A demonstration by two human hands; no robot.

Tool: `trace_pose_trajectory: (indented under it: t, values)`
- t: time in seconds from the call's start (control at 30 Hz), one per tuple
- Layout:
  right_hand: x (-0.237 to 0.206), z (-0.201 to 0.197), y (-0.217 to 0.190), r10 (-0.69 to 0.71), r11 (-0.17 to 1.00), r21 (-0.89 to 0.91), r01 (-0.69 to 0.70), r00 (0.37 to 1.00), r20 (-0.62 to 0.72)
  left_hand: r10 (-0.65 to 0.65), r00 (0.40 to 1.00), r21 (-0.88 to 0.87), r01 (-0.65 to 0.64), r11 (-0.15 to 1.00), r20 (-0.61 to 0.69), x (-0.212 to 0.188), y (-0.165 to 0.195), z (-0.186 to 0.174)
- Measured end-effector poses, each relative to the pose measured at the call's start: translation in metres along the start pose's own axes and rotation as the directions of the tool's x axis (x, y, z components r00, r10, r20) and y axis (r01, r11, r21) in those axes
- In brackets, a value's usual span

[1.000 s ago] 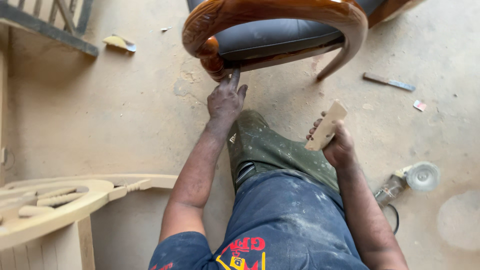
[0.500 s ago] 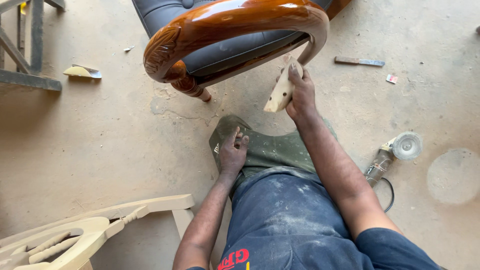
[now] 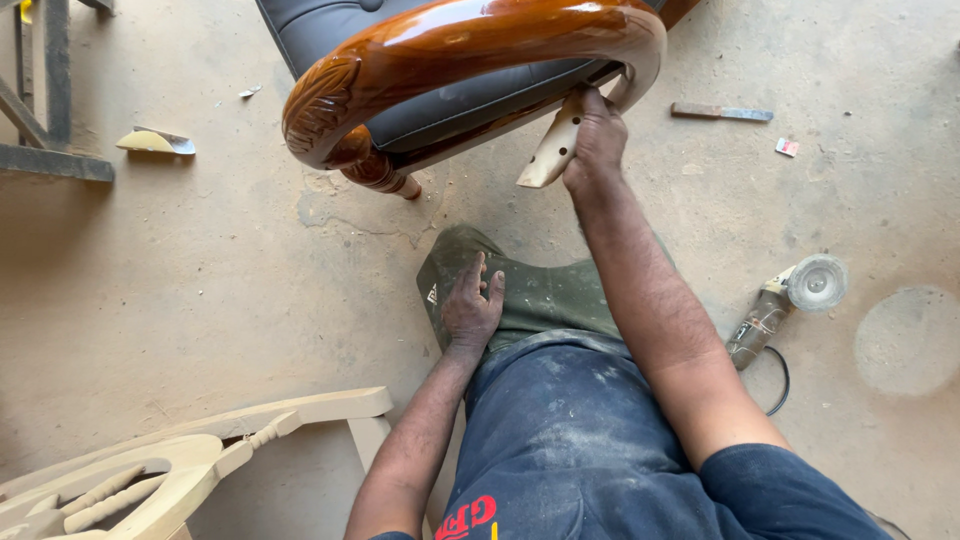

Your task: The person sands the wooden armrest of a chair using a sanding block and then uses an angle grinder on the same area. The person moves around the chair to access different sections of the armrest.

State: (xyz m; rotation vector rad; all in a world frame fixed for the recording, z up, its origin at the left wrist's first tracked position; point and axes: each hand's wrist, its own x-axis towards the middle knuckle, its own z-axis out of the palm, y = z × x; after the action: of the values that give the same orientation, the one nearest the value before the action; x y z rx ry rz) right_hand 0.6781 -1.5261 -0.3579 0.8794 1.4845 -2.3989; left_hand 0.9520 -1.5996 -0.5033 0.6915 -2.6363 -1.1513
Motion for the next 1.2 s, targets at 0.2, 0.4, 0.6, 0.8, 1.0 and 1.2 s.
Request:
trace_pose_trajectory:
  t: [0.2, 0.4, 0.6, 0.8, 1.0, 1.2]
  values:
    - [-0.057, 0.034, 0.05, 0.151, 0.936, -0.328, -0.129, 0.987, 0.045, 0.03, 0.999, 0.063, -0.032, 0.997, 0.031, 0.005, 0.001, 0.006]
    - [-0.03, 0.024, 0.029, 0.209, 0.954, -0.217, -0.207, 0.978, -0.015, 0.001, 1.0, 0.046, 0.0, 0.999, -0.018, 0.001, -0.005, 0.007]
    - [-0.046, 0.041, 0.065, 0.242, 0.925, -0.307, -0.224, 0.97, 0.022, 0.024, 0.999, 0.098, -0.02, 0.995, -0.039, 0.003, -0.008, 0.011]
    - [-0.019, 0.018, 0.035, 0.25, 0.931, -0.275, -0.239, 0.968, 0.007, 0.014, 0.997, 0.02, -0.012, 1.0, -0.081, 0.001, -0.012, 0.01]
    - [-0.015, 0.017, 0.03, 0.099, 0.989, -0.111, -0.097, 0.995, 0.013, 0.02, 0.996, 0.039, -0.016, 0.999, -0.089, -0.003, -0.015, 0.007]
    - [-0.049, 0.029, 0.064, 0.283, 0.909, -0.363, -0.207, 0.943, 0.172, 0.041, 0.999, 0.082, -0.039, 0.996, -0.031, 0.003, -0.012, 0.008]
